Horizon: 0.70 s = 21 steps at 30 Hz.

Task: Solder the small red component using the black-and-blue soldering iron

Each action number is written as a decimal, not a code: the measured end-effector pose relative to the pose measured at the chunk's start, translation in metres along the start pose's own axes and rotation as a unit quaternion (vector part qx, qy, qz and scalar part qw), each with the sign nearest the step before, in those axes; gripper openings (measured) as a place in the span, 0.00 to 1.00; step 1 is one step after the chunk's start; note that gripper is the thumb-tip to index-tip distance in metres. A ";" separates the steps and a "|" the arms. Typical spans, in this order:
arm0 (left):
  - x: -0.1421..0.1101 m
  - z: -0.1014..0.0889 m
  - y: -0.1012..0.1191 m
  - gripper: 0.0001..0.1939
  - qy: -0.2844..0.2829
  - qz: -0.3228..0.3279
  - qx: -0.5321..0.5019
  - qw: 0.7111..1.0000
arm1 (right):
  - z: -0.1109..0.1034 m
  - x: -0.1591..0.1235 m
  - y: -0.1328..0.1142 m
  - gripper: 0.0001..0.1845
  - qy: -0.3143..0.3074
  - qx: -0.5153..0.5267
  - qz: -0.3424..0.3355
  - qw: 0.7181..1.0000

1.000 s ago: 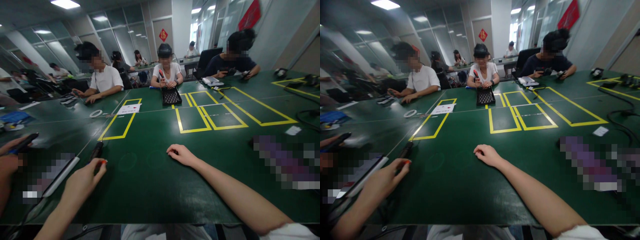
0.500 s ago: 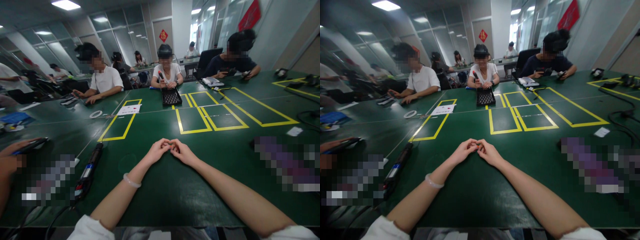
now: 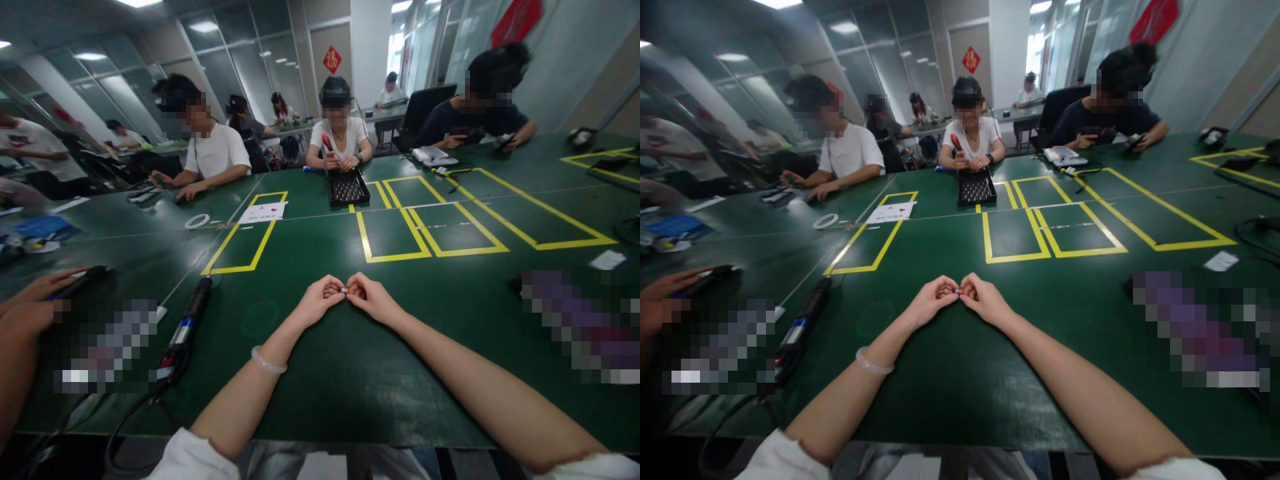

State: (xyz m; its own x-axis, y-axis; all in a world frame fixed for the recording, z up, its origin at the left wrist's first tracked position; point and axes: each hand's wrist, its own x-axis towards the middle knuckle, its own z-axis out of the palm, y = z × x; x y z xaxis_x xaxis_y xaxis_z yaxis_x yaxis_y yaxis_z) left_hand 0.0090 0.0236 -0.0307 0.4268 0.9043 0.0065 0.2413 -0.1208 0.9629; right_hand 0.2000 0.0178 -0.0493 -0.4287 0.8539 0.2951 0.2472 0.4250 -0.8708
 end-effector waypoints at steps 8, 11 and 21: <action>-0.005 0.002 0.005 0.14 0.004 0.025 0.044 0.999 | -0.002 0.000 -0.006 0.07 0.004 0.000 0.018 1.000; -0.009 0.005 0.010 0.13 0.016 0.049 0.083 0.995 | -0.003 0.000 -0.006 0.08 0.004 0.004 0.030 1.000; -0.009 0.004 0.006 0.12 0.011 0.045 0.086 0.995 | -0.002 -0.001 -0.002 0.09 -0.003 0.025 0.020 0.999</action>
State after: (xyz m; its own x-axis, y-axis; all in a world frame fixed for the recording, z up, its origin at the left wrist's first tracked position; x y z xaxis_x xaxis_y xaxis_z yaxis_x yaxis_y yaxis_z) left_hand 0.0104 0.0133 -0.0256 0.4348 0.8951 0.0987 0.3496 -0.2688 0.8975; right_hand 0.2011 0.0169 -0.0474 -0.4237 0.8684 0.2574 0.2208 0.3747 -0.9005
